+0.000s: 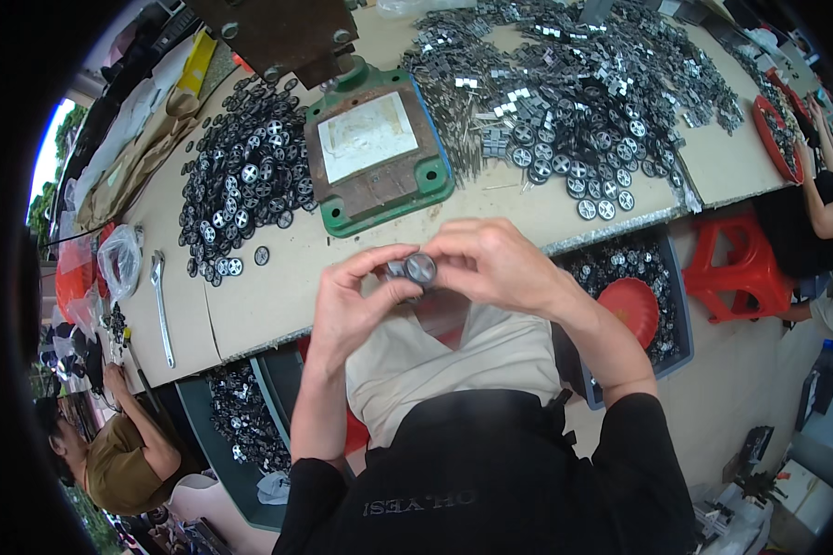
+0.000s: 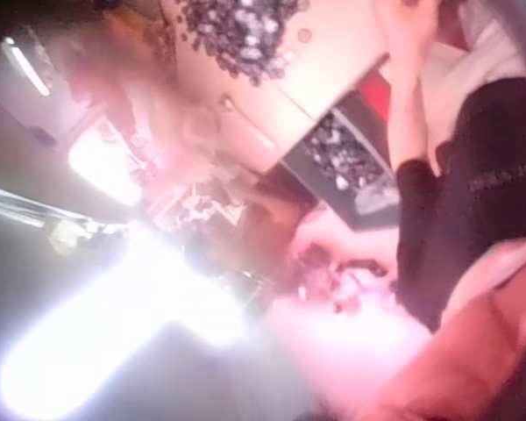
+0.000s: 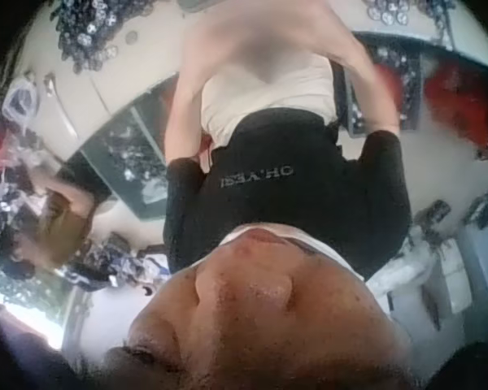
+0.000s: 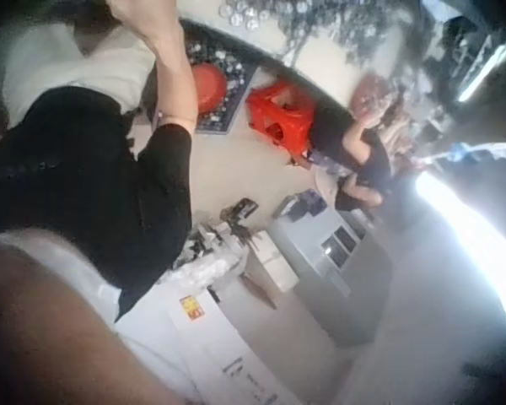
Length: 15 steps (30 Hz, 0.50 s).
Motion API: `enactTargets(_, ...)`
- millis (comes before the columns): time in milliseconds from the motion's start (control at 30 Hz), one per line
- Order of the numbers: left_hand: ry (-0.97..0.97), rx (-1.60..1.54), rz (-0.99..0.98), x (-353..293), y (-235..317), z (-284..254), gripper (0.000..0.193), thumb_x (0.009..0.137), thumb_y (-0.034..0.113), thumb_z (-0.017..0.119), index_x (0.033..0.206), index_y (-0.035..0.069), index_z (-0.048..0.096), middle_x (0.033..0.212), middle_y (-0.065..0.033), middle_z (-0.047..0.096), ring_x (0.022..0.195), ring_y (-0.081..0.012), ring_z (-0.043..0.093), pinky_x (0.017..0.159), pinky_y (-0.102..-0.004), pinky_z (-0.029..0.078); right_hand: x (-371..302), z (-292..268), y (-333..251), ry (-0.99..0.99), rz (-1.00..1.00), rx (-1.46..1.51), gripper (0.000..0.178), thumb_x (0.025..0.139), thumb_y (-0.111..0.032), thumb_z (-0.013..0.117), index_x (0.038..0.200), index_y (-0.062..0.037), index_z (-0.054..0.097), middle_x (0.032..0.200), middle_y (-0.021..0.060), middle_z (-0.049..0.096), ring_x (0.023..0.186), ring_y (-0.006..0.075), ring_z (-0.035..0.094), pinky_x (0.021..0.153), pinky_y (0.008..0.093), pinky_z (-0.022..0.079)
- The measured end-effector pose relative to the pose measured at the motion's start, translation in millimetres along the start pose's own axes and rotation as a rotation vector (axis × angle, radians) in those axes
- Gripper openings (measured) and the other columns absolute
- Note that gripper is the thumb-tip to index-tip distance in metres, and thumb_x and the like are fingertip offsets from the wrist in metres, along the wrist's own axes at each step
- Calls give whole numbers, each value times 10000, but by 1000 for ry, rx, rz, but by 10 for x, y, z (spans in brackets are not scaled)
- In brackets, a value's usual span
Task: The person repeatedly assembles wheels and metal pins onto brackets by hand and presses the components together using a manual press machine.
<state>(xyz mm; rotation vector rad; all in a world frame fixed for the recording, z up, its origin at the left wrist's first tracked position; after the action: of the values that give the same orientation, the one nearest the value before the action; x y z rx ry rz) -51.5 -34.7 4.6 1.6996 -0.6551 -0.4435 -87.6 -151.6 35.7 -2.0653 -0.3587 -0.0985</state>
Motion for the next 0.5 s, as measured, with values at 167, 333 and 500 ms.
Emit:
enactTargets(167, 369, -16, 0, 611, 104, -712, 207, 722, 36, 657, 924, -9, 647, 785, -54, 657, 687, -77, 572, 630, -203, 442, 436, -421, 120, 141, 102, 6, 299, 736, -92, 671, 1021, -12, 628, 840, 62, 632, 684, 100, 551, 599, 230, 445)
enactTargets(333, 502, -37, 145, 1091, -163, -994, 275, 707, 96, 696, 939, -37, 635, 785, -73, 651, 678, -90, 574, 614, -217, 445, 613, -594, 222, 202, 38, -56, 281, 773, -185, 651, 990, -6, 634, 809, 73, 629, 627, 106, 531, 564, 247, 442)
enactTargets(500, 566, 50, 97, 1144, -301, -982, 288, 684, 164, 703, 917, 1, 654, 795, -106, 646, 692, -133, 589, 641, -261, 454, 618, -840, 169, 178, 72, -162, 239, 793, -188, 632, 963, -20, 647, 846, 91, 651, 675, 135, 577, 597, 246, 451)
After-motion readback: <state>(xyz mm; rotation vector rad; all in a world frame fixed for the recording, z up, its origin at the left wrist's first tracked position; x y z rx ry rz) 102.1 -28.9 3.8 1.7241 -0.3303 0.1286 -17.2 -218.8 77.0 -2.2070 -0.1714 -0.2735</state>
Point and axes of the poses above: each hand's wrist, its own x-axis towards the middle knuckle, its own z-axis out of the palm, y = z × x, the point moved 9 cm from there along x, towards the middle knuckle
